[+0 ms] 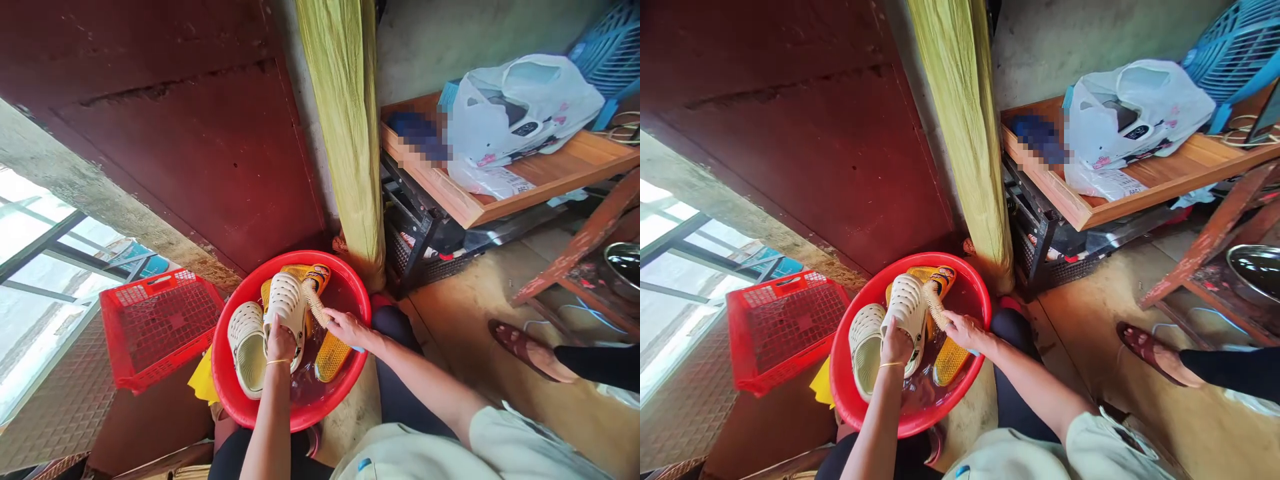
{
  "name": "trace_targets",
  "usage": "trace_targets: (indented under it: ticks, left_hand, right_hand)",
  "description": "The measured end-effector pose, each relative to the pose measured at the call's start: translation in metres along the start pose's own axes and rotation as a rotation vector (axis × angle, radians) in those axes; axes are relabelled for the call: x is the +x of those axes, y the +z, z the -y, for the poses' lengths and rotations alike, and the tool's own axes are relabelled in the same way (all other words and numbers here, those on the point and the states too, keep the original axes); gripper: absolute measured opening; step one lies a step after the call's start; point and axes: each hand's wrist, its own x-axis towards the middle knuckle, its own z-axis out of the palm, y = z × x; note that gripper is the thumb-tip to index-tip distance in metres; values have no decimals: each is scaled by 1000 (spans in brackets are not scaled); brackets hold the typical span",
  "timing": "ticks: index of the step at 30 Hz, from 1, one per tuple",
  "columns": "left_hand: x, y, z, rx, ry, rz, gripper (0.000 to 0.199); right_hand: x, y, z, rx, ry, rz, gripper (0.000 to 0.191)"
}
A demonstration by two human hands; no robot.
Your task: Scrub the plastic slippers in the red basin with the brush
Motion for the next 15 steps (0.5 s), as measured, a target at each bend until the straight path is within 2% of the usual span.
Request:
trace_targets:
  ticks: [3, 7, 11, 15]
  left_hand:
    - [10, 0, -2, -133, 10, 13, 21]
    - [14, -9, 4, -131, -16, 58, 28]
    - [12, -17, 16, -109, -78, 94, 23]
    - [13, -22, 16, -76, -133, 46, 20]
  right_hand:
    - [-10, 8, -4, -16, -143, -50, 53]
    - [-16, 23, -3, -123, -247, 14, 53]
    - [-5, 25, 6, -271, -159, 90, 55]
    - [28, 9, 23, -413, -57, 141, 59]
